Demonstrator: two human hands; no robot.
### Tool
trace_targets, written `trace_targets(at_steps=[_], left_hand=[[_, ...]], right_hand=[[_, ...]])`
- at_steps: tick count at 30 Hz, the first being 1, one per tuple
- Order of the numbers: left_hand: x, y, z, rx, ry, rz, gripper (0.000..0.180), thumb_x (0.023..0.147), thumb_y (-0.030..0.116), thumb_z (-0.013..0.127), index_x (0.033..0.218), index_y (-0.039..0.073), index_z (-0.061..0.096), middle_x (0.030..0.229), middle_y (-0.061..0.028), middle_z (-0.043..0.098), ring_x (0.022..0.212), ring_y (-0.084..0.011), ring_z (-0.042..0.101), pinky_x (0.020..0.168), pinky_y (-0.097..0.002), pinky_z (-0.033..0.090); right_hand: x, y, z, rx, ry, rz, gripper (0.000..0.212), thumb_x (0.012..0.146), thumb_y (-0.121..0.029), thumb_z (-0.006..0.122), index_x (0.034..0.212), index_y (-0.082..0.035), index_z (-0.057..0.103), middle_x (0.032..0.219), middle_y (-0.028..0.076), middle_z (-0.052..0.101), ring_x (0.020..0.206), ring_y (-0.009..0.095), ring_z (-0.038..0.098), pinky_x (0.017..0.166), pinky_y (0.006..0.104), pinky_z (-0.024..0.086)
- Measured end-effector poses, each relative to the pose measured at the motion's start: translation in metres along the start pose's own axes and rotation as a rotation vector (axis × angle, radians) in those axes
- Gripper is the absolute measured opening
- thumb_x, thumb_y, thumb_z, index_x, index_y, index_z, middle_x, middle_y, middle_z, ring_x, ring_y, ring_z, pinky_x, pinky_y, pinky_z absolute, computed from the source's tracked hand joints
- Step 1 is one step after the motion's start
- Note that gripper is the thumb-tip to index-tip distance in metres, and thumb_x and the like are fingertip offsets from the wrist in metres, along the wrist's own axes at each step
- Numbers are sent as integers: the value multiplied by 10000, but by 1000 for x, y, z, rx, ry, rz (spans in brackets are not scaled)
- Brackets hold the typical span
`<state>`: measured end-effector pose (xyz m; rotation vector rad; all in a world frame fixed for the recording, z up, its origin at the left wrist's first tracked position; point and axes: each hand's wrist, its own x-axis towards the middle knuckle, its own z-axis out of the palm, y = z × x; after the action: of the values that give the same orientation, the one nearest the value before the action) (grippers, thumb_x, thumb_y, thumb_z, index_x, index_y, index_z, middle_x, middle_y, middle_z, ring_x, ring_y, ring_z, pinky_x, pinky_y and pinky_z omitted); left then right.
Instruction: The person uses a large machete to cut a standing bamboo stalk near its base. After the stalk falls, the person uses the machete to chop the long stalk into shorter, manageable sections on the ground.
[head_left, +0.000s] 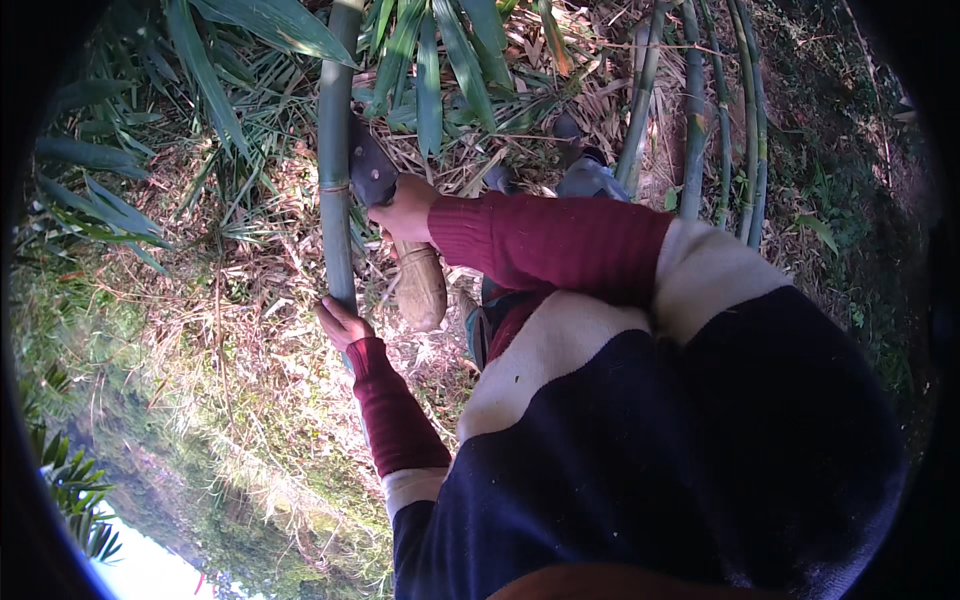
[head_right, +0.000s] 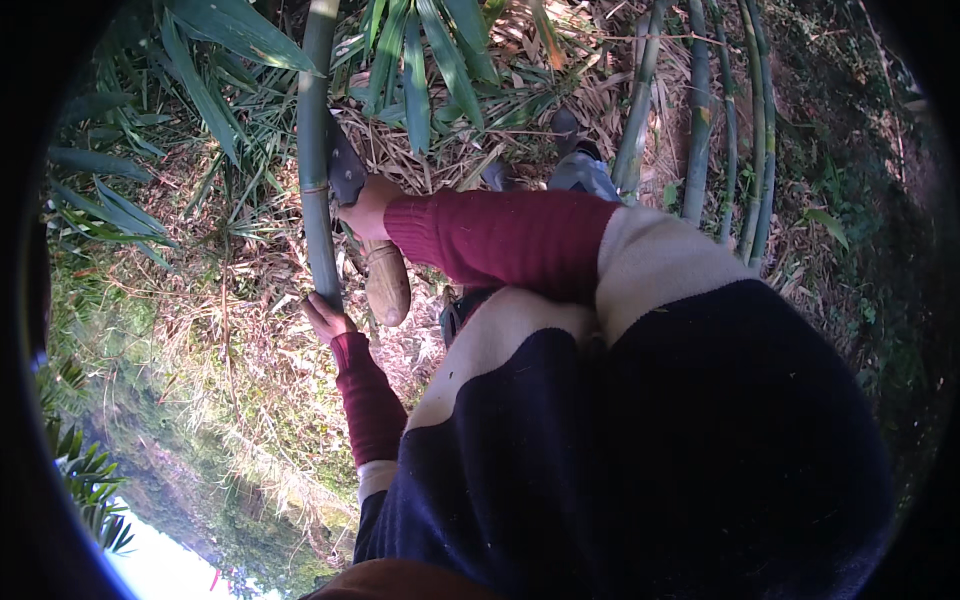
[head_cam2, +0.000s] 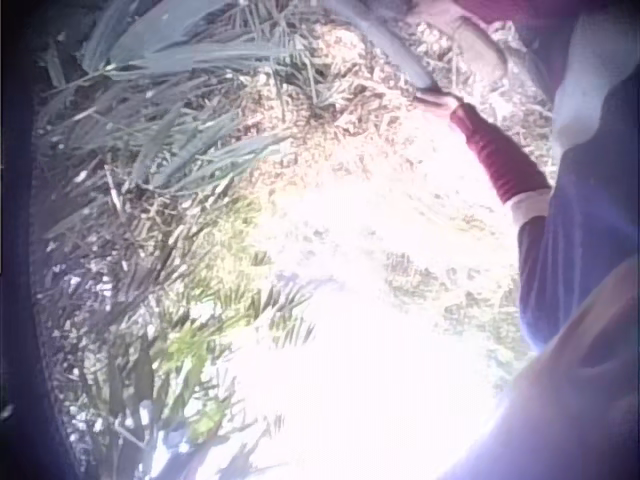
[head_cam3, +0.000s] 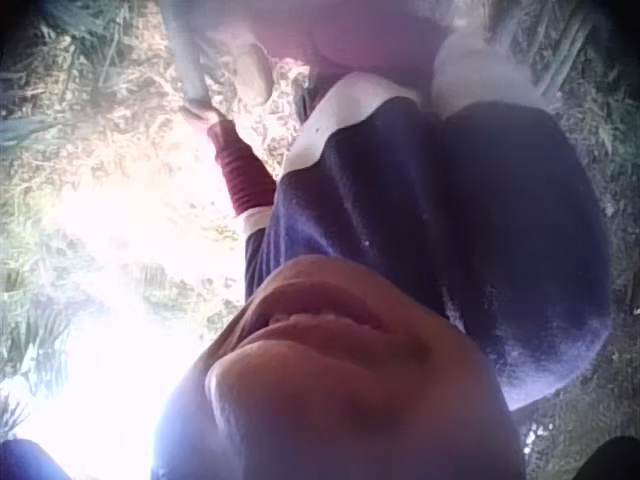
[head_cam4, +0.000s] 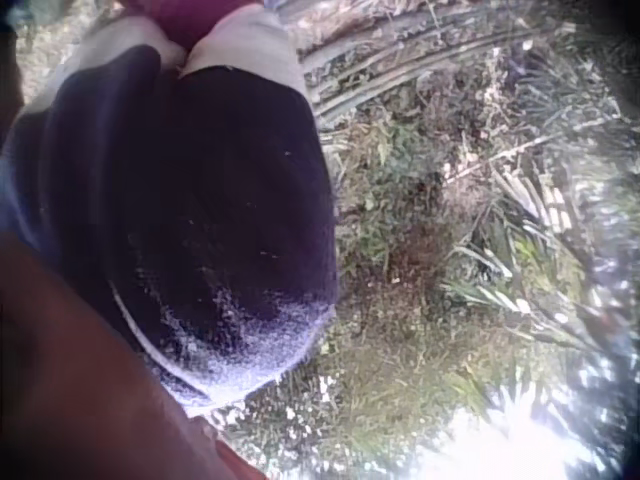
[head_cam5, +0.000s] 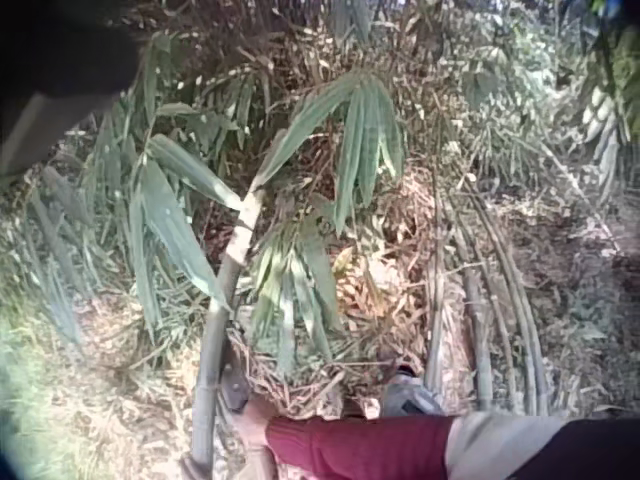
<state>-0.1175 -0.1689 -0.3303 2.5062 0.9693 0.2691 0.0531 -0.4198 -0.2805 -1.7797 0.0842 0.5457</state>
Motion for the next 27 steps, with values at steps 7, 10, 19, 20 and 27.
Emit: trace_targets(at_steps=[7,10,19,20,27], left_hand=[[5,3,-18,85,-111,100,502,1060,431,369,1214,-1,574,1105,-288,633,977,-453,590,842,-499,446],[6,-8,-6,85,11,106,522,1055,429,392,1249,-21,571,1142,-290,629,1012,-448,594,853,-492,461],[-4,2,-15,103,-76,32,493,1057,437,367,1134,1,584,1044,-272,630,928,-452,569,814,-495,440],[-3,10,-7,23,-40,86,493,1057,442,369,1146,7,582,1049,-273,626,924,-460,561,811,-495,443],[-6,-16,-8,-108,-23,-35,550,1042,513,384,1169,14,577,1069,-258,637,920,-397,594,825,-475,461]], right_hand=[[90,3,-93,1079,142,337,279,901,-107,632,1135,-36,497,819,101,568,612,246,624,534,471,595],[60,17,-45,585,46,267,322,901,-165,636,1180,-55,522,894,109,609,691,248,651,573,472,599],[67,18,-75,797,202,226,229,927,-146,632,1086,-34,512,797,63,580,608,205,623,540,425,604],[67,28,-63,686,256,101,224,946,-175,620,1084,-35,513,785,71,590,609,207,631,545,426,604],[38,17,-50,-103,-138,153,410,864,-294,666,1120,24,622,936,191,705,739,277,706,781,408,589]])
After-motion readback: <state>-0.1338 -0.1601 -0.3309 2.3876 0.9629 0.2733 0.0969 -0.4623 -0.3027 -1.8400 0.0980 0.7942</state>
